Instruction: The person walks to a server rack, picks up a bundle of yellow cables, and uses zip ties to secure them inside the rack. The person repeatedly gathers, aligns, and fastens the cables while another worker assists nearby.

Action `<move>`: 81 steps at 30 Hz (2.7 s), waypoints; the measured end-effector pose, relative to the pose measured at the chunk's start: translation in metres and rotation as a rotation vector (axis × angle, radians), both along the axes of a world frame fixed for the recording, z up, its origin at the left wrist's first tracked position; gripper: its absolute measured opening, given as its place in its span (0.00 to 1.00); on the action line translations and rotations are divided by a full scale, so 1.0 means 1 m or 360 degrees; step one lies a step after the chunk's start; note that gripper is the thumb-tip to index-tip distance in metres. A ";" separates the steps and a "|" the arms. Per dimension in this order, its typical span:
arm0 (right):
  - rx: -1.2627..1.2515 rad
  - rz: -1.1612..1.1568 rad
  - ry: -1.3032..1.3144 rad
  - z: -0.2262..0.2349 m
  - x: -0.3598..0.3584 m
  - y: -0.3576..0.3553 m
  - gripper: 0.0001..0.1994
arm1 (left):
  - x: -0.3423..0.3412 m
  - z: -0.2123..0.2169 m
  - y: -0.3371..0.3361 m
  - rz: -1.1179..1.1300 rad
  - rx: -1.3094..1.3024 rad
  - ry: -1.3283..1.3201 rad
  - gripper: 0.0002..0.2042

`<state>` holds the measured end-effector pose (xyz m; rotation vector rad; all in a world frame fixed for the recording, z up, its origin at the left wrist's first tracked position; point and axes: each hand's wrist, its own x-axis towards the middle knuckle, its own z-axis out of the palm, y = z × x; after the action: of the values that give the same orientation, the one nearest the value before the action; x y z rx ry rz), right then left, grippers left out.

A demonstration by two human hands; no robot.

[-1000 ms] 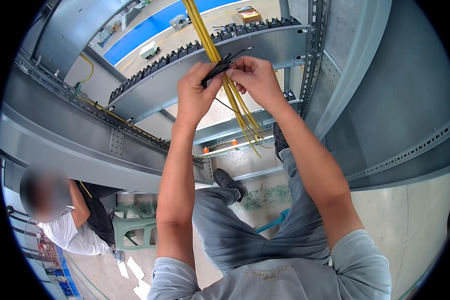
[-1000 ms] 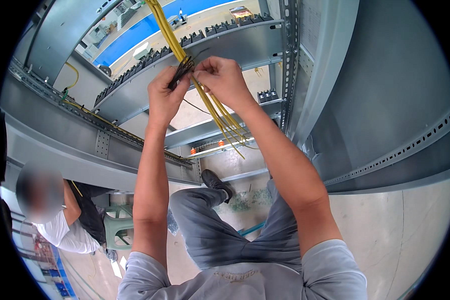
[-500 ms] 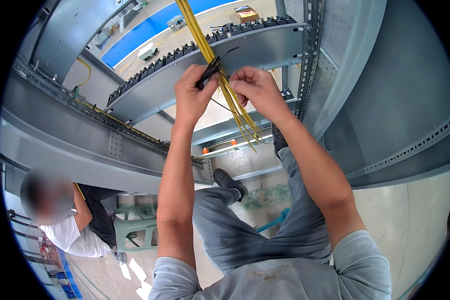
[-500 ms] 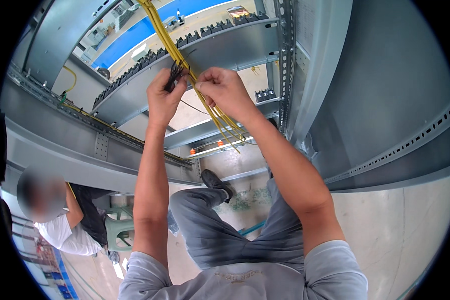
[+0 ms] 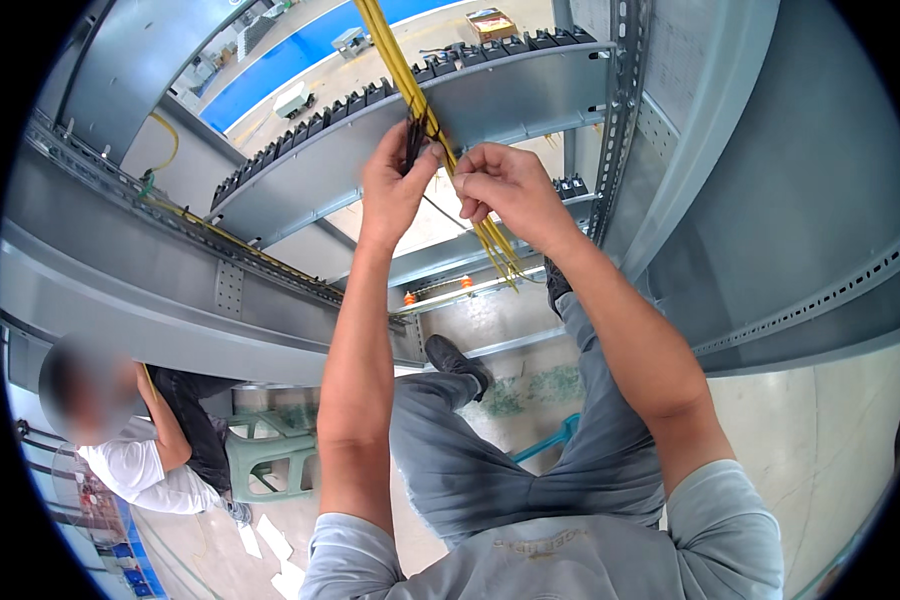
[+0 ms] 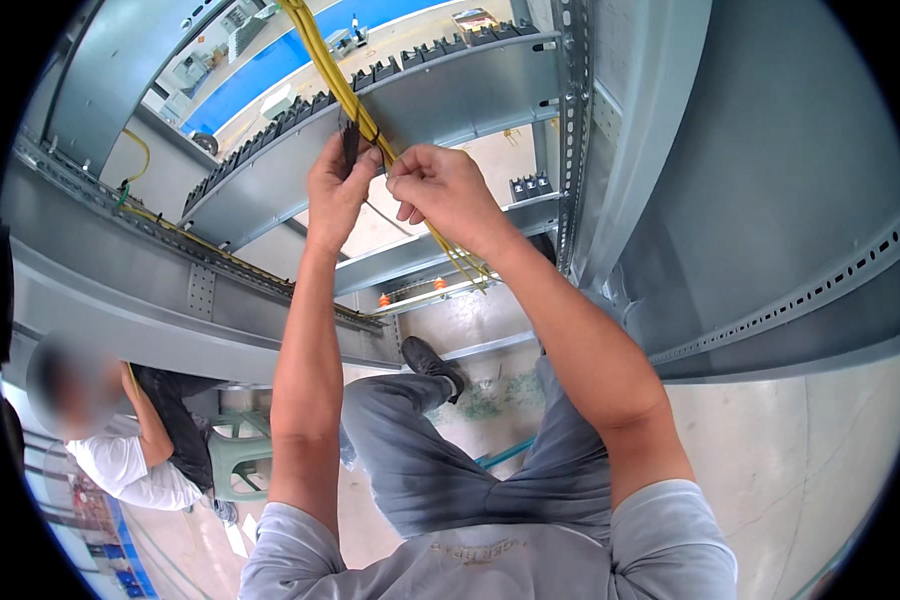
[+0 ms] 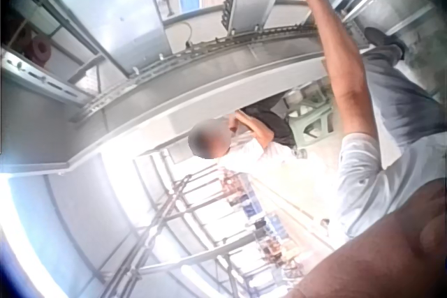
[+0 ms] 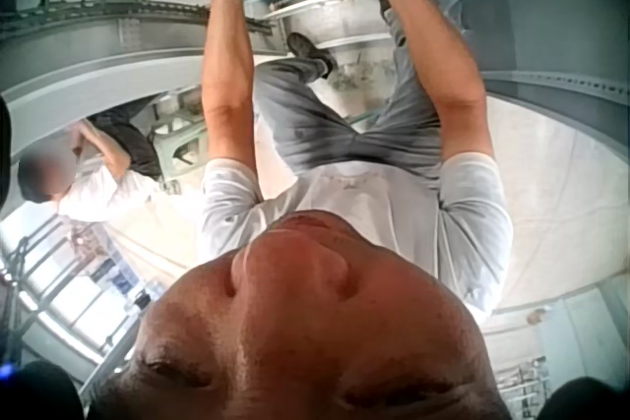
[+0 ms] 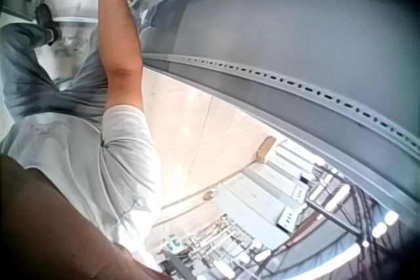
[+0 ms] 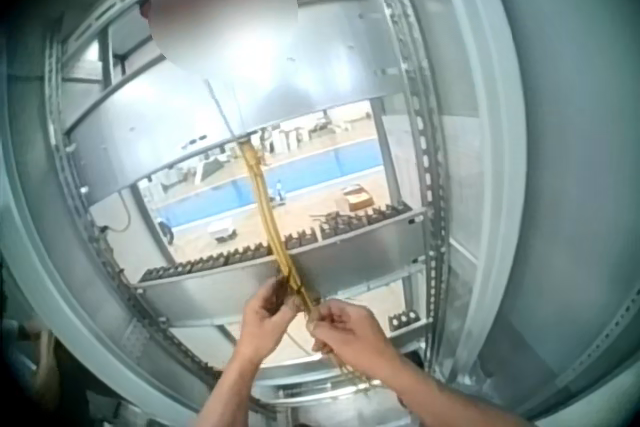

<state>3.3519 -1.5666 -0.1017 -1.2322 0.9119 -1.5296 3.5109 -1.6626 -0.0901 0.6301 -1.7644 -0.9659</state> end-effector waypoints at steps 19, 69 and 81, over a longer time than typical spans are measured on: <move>-0.0457 -0.0969 0.0867 0.011 -0.012 -0.052 0.14 | -0.002 -0.012 -0.007 -0.0162 0.0386 -0.0036 0.15; 0.0187 0.0383 -0.1960 0.018 0.045 -0.041 0.19 | -0.029 -0.052 -0.011 -0.0027 0.0135 0.0540 0.09; -0.0046 0.0170 -0.1408 0.010 0.051 -0.039 0.19 | -0.015 -0.025 0.002 -0.0088 0.0282 0.0260 0.09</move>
<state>3.4025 -1.6058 -0.0919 -0.4909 0.2320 -1.7538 3.4957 -1.6607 -0.1149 0.5980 -1.5707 -1.1879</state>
